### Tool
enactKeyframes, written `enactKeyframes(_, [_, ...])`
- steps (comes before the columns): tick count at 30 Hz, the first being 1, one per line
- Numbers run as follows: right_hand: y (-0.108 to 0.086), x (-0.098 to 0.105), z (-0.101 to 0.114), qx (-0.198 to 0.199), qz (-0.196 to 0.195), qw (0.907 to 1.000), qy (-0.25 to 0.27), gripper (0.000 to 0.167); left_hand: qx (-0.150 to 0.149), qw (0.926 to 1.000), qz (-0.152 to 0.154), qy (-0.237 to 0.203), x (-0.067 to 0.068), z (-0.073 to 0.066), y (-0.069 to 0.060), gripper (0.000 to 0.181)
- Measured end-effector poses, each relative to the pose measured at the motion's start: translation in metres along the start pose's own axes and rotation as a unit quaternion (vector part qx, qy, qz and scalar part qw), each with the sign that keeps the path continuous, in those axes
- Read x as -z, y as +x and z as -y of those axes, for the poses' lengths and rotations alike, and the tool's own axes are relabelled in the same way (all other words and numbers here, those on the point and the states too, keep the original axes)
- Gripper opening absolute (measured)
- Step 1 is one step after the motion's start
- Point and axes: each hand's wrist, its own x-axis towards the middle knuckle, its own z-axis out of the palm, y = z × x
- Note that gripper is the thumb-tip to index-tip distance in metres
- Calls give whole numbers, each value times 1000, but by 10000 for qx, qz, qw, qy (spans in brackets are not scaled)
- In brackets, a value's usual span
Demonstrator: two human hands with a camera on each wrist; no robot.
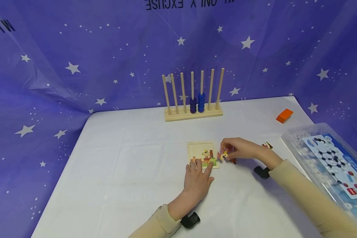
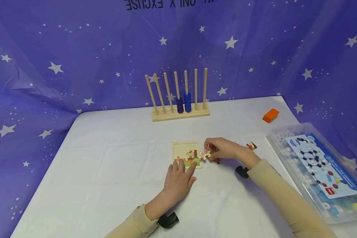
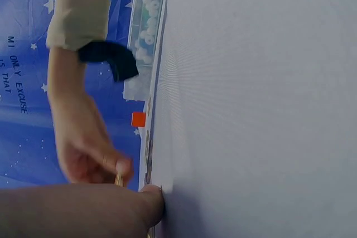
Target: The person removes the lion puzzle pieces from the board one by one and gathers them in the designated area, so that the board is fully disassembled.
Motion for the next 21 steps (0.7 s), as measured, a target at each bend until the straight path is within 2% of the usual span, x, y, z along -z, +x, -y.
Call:
enactKeyframes(4, [-31, 7, -15, -310, -123, 9992, 223, 28, -48, 10000, -51, 34, -1, 0, -1, 51])
enactKeyframes(8, [-56, 12, -27, -745, -173, 9969, 196, 34, -85, 9999, -76, 106, 0, 1, -2, 51])
enactKeyframes(11, [-70, 16, -31, -1109, -60, 9938, 61, 35, -98, 9999, -37, 88, 1, 1, -2, 51])
enactKeyframes(15, [-79, 18, -34, -1245, 112, 9921, -60, 36, -112, 9999, -61, 53, 0, 1, -1, 51])
enactKeyframes(18, [-81, 18, -34, -1265, 172, 9918, -99, 36, -122, 9999, -95, 60, 0, 1, -1, 51])
enactKeyframes(21, [-80, 18, -30, -1457, 292, 9887, -195, 38, -127, 9999, -62, 37, 0, 1, 0, 51])
